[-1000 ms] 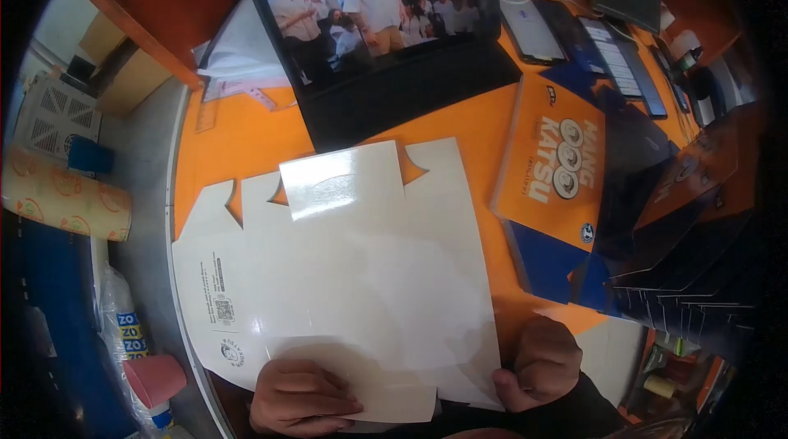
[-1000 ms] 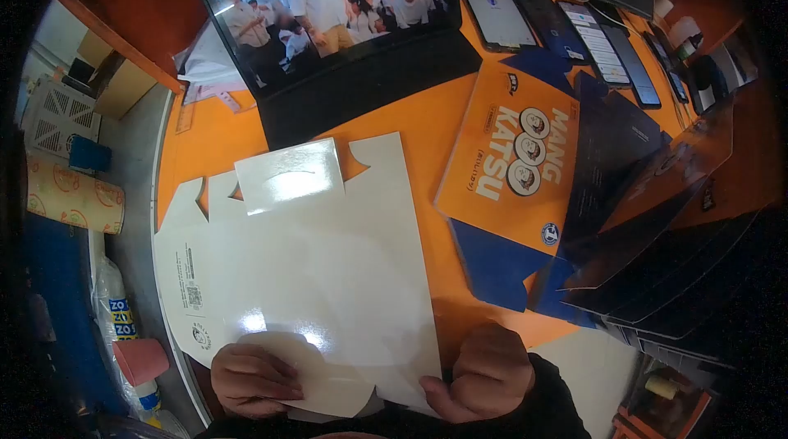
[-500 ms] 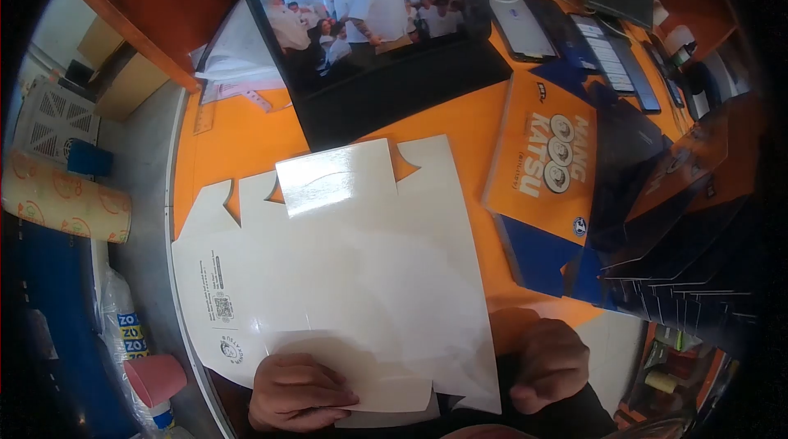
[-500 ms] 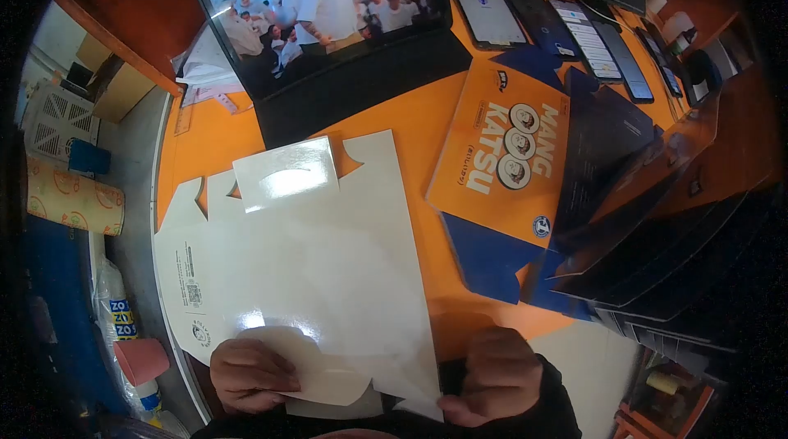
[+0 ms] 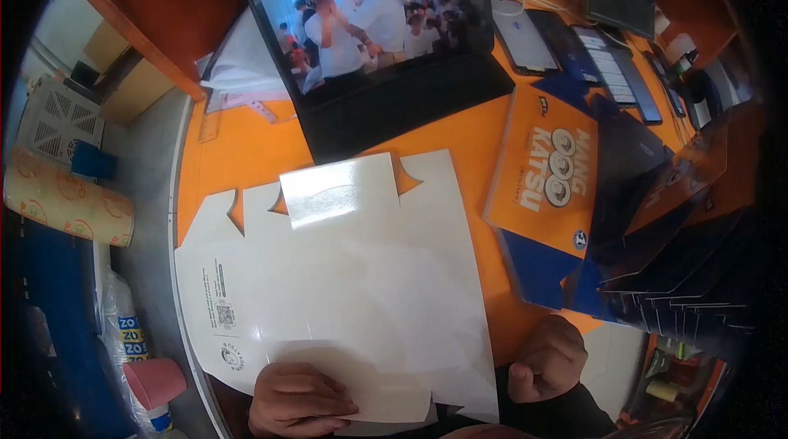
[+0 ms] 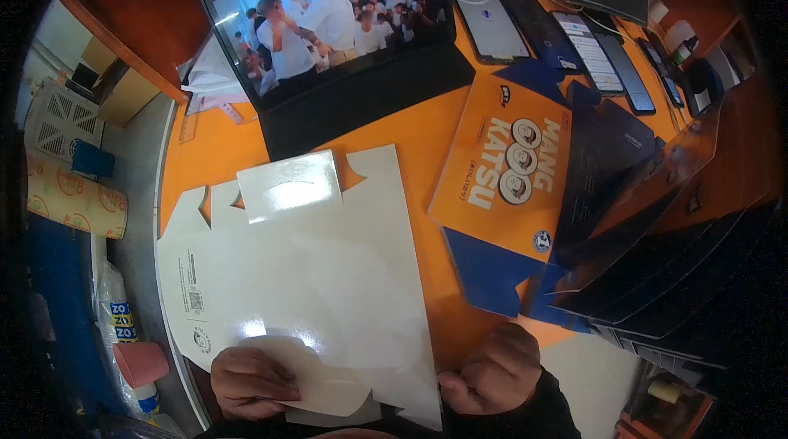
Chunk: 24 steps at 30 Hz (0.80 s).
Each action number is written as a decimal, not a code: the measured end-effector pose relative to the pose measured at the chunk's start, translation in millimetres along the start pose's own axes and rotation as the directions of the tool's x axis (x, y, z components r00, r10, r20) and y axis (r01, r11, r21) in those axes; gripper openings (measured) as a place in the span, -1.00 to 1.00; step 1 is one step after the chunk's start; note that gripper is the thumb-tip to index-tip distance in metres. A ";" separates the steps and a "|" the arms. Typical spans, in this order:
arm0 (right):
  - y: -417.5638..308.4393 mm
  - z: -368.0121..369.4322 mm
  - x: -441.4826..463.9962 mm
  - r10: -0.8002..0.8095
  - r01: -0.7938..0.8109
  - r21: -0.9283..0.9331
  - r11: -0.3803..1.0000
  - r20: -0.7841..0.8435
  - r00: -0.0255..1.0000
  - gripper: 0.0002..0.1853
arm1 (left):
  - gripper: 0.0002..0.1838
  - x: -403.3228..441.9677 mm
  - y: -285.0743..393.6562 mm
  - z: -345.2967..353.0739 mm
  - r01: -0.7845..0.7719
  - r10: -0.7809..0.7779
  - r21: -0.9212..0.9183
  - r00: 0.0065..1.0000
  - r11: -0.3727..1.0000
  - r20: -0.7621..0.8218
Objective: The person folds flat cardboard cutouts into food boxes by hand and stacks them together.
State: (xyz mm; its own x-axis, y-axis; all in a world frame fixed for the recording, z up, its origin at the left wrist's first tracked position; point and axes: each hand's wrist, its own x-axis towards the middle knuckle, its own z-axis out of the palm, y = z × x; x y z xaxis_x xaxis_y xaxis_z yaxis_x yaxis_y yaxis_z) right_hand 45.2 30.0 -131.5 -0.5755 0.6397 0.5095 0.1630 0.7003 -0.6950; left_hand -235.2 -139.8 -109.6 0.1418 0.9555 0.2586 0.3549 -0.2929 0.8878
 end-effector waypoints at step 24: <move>1.7 1.1 1.3 -0.019 0.019 0.044 0.999 0.014 1.000 -0.63 | -0.75 -8.8 -7.9 -5.4 -0.060 0.062 -0.037 0.996 0.998 0.071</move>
State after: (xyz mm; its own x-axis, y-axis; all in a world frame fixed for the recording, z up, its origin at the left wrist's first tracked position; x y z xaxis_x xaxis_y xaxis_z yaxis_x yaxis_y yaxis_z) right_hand 43.9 31.7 -132.5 -0.5896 0.6215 0.5158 0.1170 0.6976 -0.7069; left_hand -244.3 -145.7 -116.8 0.2285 0.9306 0.2860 0.3113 -0.3482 0.8842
